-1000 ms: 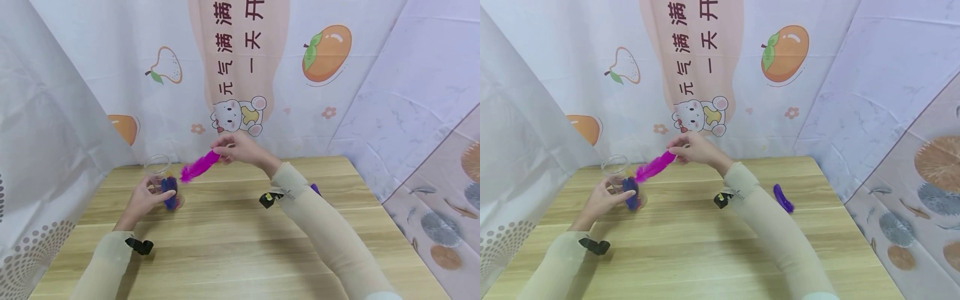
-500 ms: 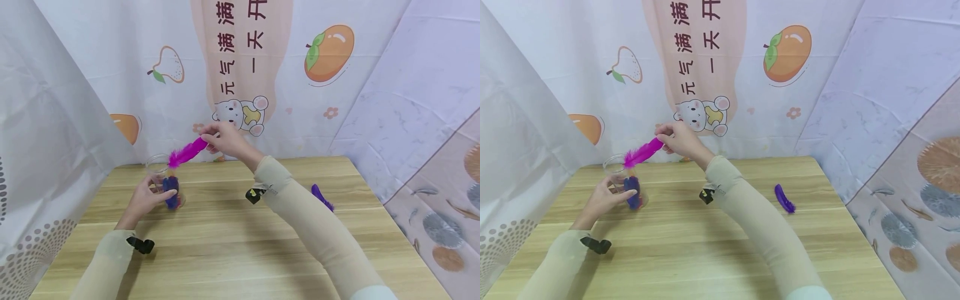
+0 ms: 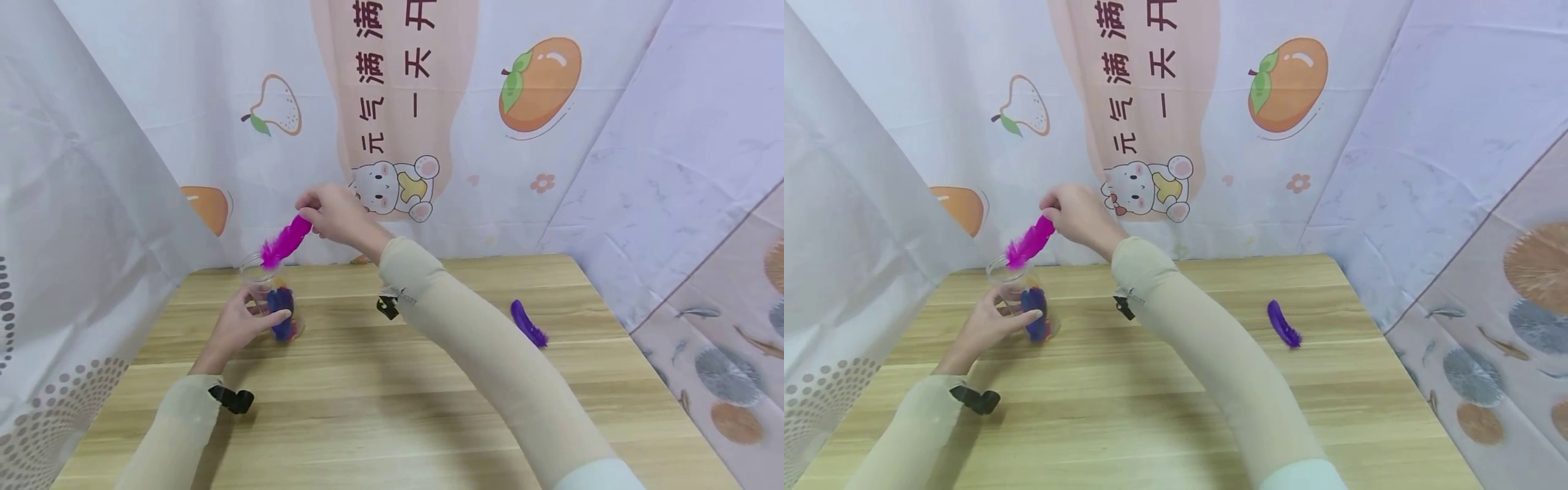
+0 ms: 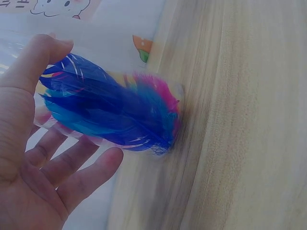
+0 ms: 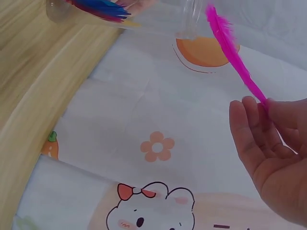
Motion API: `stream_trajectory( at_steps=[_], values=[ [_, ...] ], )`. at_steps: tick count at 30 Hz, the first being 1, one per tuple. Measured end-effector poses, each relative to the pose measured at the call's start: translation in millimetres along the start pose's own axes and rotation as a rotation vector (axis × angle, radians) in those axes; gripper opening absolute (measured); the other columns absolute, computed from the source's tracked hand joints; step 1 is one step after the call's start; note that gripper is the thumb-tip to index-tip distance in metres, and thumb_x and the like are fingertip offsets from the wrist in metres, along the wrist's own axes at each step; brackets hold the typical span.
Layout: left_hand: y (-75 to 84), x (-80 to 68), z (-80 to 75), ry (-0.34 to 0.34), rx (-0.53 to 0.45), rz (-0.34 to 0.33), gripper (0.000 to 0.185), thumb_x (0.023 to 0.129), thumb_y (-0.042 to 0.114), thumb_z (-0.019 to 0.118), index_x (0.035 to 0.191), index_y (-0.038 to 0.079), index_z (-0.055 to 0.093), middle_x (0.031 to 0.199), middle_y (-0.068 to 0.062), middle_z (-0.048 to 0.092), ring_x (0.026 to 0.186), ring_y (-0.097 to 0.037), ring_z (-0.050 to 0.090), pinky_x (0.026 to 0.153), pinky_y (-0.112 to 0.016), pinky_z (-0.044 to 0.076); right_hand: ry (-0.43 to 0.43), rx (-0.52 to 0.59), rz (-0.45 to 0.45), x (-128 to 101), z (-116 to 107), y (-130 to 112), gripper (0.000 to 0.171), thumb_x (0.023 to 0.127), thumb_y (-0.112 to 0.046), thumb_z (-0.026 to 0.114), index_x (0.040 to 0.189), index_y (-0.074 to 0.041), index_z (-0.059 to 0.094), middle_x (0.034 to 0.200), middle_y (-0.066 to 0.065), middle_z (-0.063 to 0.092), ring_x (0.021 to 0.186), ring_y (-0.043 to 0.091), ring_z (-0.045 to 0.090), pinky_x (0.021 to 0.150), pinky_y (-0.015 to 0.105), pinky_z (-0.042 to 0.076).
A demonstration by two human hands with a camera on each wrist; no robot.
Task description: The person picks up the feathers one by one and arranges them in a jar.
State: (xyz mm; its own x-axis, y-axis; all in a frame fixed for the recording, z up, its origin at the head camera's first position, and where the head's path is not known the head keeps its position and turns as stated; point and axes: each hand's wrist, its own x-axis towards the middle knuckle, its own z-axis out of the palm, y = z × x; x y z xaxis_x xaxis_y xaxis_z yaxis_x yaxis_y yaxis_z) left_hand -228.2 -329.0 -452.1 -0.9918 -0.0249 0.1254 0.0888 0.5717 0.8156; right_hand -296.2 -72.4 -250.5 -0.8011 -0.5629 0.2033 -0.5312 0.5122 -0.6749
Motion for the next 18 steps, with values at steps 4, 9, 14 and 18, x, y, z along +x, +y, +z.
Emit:
stream_trajectory(
  at_steps=[4,9,14,18],
  values=[
    [-1.4,1.5,0.8,0.003,-0.008,0.001,0.076,0.086,0.042,0.083,0.142,0.005,0.046,0.127,-0.02,0.049,0.12,-0.048,0.056,0.095,-0.058,0.052,0.013,-0.157,-0.064,7.1,2.3,-8.5,0.023,0.105,-0.015,0.058,0.121,-0.006,0.071,0.112,0.004,0.072,0.089,0.011,0.065,0.076,0.017,0.051],
    [-1.1,3.5,1.8,0.007,-0.028,0.019,0.076,0.085,0.04,0.083,0.14,0.004,0.046,0.131,-0.02,0.049,0.121,-0.046,0.057,0.098,-0.057,0.05,0.016,-0.246,-0.113,11.5,5.9,-15.3,0.021,0.104,-0.012,0.059,0.118,-0.009,0.074,0.114,0.001,0.073,0.097,0.008,0.063,0.083,0.016,0.047],
    [-1.8,2.6,3.6,0.0,-0.038,0.005,0.078,0.085,0.039,0.084,0.142,0.003,0.046,0.128,-0.019,0.049,0.119,-0.045,0.058,0.096,-0.055,0.052,0.026,-0.315,-0.151,12.6,14.6,-18.4,0.022,0.104,-0.012,0.059,0.119,-0.01,0.075,0.117,0.0,0.072,0.104,0.009,0.063,0.091,0.016,0.048],
    [-2.2,0.1,2.5,0.013,-0.032,0.001,0.078,0.085,0.038,0.084,0.143,0.002,0.045,0.123,-0.019,0.049,0.12,-0.045,0.057,0.097,-0.056,0.051,0.057,-0.398,-0.178,12.4,22.4,-23.0,0.024,0.106,-0.015,0.056,0.123,-0.012,0.072,0.121,-0.001,0.071,0.113,0.011,0.063,0.098,0.018,0.047]
  ],
)
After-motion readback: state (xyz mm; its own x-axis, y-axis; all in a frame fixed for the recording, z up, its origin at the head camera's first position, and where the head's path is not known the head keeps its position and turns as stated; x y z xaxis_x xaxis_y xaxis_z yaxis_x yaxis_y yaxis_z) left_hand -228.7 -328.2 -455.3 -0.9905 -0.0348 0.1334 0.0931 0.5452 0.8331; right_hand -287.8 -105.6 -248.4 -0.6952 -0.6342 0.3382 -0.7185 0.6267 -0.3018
